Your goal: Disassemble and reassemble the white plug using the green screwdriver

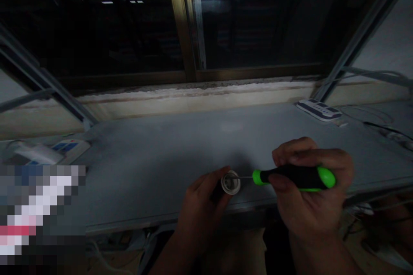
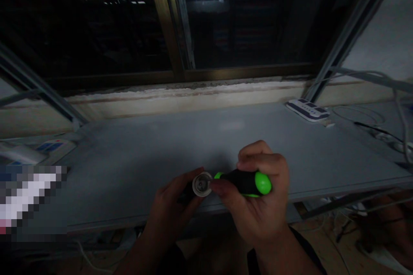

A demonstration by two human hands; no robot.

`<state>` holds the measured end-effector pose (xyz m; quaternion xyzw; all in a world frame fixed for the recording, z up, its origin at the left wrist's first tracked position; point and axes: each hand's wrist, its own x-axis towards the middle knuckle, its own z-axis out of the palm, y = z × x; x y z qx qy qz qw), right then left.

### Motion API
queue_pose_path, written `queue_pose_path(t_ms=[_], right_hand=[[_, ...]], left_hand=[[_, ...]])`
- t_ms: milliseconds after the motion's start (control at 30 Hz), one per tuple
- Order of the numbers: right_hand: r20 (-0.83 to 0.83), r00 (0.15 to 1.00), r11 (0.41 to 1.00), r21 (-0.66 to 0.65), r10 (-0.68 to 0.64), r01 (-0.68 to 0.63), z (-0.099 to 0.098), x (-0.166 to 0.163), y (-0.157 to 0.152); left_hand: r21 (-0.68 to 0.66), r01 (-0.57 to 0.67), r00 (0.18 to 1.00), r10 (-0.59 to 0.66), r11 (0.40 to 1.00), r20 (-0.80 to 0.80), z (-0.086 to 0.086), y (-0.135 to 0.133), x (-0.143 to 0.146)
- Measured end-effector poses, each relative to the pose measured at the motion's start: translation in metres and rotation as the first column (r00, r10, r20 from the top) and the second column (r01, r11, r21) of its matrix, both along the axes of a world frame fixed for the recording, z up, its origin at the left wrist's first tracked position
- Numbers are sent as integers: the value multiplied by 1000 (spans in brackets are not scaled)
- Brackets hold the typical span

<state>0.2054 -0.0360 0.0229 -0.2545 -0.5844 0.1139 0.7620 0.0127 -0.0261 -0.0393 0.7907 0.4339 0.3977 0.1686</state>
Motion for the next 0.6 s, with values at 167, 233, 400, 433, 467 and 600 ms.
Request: queue_pose_path(t_ms=[167,233,400,433,467,600], right_hand=[[21,997,980,-187,74,-69,4,6,-6],[16,995,975,-202,96,-91,5,8,-10],[-53,998,997,-55,43,-46,2,9,-13],[-61,998,999,-38,35,-37,1,8,-13],[-62,997,999,-32,39,-41,1,6,-13],[-82,992,993,-68,94,-100,2,0,-14]], left_hand=[[-64,50,998,-48,997,38,6,-2,-2],[-98,57,996,-50,994,71,8,-3,-3],[-165,66,990,-43,984,135,9,-3,-5],[-173,71,989,-47,982,138,9,-4,-5],[-177,73,989,-48,982,141,9,-4,-5],[-185,69,989,-43,980,138,9,-4,-7]])
